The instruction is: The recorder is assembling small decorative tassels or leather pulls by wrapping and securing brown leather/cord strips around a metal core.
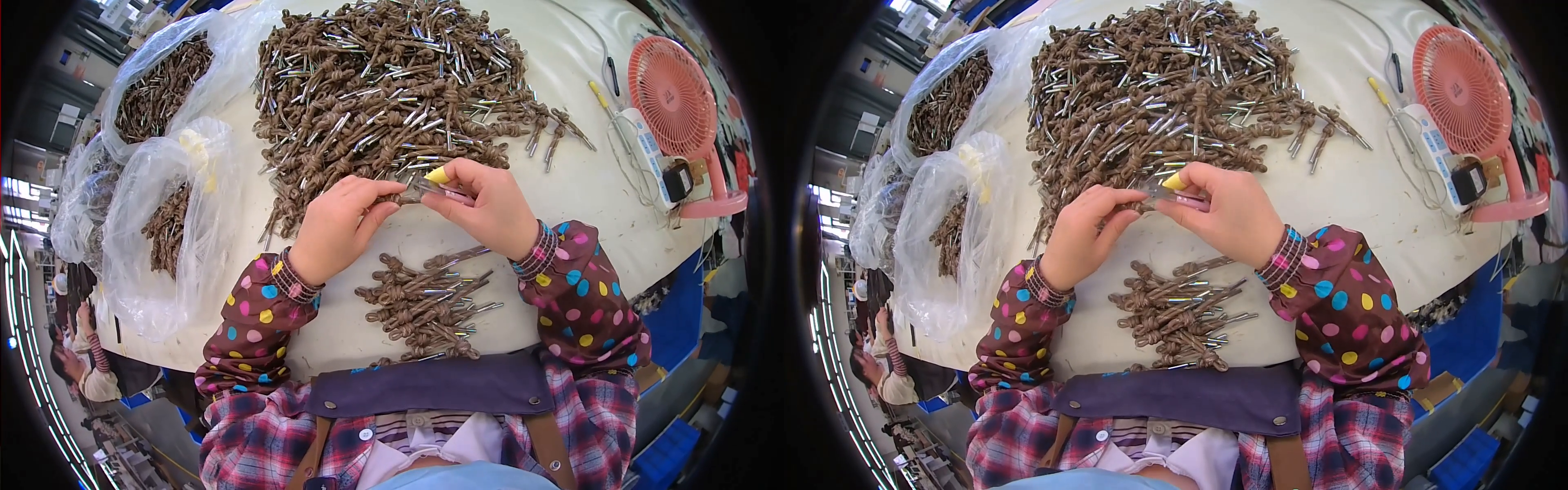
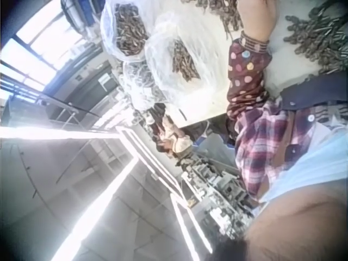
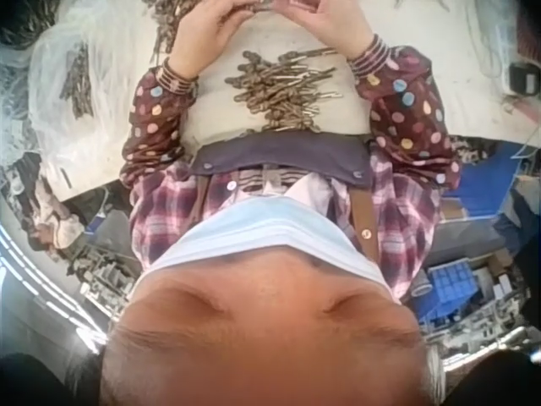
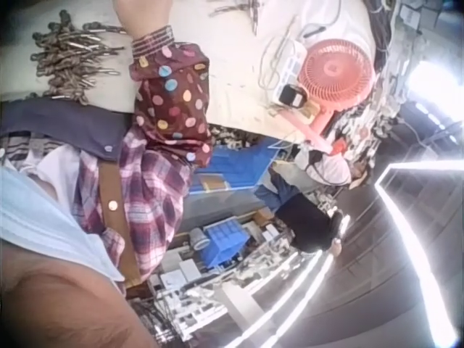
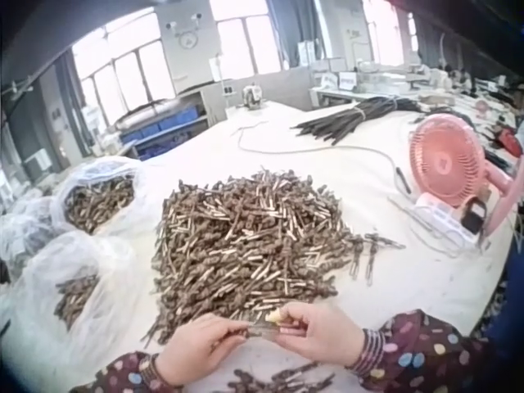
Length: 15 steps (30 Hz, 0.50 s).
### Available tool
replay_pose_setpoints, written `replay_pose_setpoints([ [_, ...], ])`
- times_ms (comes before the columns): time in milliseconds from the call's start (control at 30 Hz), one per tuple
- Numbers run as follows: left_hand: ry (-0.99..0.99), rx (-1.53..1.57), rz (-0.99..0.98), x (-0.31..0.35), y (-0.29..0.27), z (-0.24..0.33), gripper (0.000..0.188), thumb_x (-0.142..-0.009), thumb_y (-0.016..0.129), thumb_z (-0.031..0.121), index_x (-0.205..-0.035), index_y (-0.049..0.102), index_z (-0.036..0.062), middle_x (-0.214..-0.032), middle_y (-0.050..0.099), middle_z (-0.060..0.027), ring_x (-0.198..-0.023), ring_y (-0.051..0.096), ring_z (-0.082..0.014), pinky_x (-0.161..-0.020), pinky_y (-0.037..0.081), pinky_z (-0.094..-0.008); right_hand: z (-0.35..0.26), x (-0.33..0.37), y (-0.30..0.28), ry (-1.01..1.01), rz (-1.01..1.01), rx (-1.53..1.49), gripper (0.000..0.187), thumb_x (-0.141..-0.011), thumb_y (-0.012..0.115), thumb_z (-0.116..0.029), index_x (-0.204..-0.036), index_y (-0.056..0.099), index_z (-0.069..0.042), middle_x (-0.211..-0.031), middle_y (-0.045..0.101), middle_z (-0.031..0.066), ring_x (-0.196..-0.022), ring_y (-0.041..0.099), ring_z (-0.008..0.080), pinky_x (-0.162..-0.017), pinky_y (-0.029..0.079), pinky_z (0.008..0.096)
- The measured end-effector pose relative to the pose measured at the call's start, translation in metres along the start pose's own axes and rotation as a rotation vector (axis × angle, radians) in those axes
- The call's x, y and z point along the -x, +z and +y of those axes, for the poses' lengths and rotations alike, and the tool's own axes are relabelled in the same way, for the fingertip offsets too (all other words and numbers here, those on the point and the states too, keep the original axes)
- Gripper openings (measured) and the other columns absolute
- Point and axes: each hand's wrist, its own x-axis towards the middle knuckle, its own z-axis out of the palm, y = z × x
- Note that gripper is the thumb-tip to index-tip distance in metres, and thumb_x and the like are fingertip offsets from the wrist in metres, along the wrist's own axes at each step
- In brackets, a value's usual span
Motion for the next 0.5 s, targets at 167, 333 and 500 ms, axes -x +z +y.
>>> replay_pose_setpoints([
  [167,-0.294,0.330,-0.064,0.001,0.002,0.003,0.024,-0.082,0.068,0.011,-0.106,0.064,0.0078,-0.093,0.065,-0.0084,-0.082,0.061,-0.0248,-0.070,0.051,-0.0329,0.005,0.002,0.002,-0.089,0.049,0.264,0.022,-0.078,0.073,-0.019,-0.083,0.062,-0.001,-0.067,0.061,0.0121,-0.058,0.060,0.0197,-0.054,0.046,0.0294],
  [333,0.040,-0.042,0.045,-0.003,-0.001,0.002,0.020,-0.080,0.069,0.008,-0.100,0.066,0.0055,-0.092,0.065,-0.0077,-0.080,0.061,-0.0233,-0.071,0.050,-0.0316,0.010,-0.001,0.004,-0.054,0.057,0.247,0.022,-0.077,0.073,-0.019,-0.080,0.061,-0.001,-0.066,0.060,0.0126,-0.056,0.059,0.0240,-0.053,0.045,0.0308],
  [500,-0.102,0.101,0.015,-0.001,0.004,0.002,0.016,-0.078,0.072,0.011,-0.093,0.067,0.0082,-0.085,0.064,-0.0063,-0.081,0.060,-0.0248,-0.070,0.050,-0.0342,0.001,0.005,0.008,-0.116,0.067,0.291,0.020,-0.080,0.073,-0.017,-0.081,0.062,-0.001,-0.062,0.056,0.0055,-0.055,0.049,0.0135,-0.051,0.041,0.0271],
])
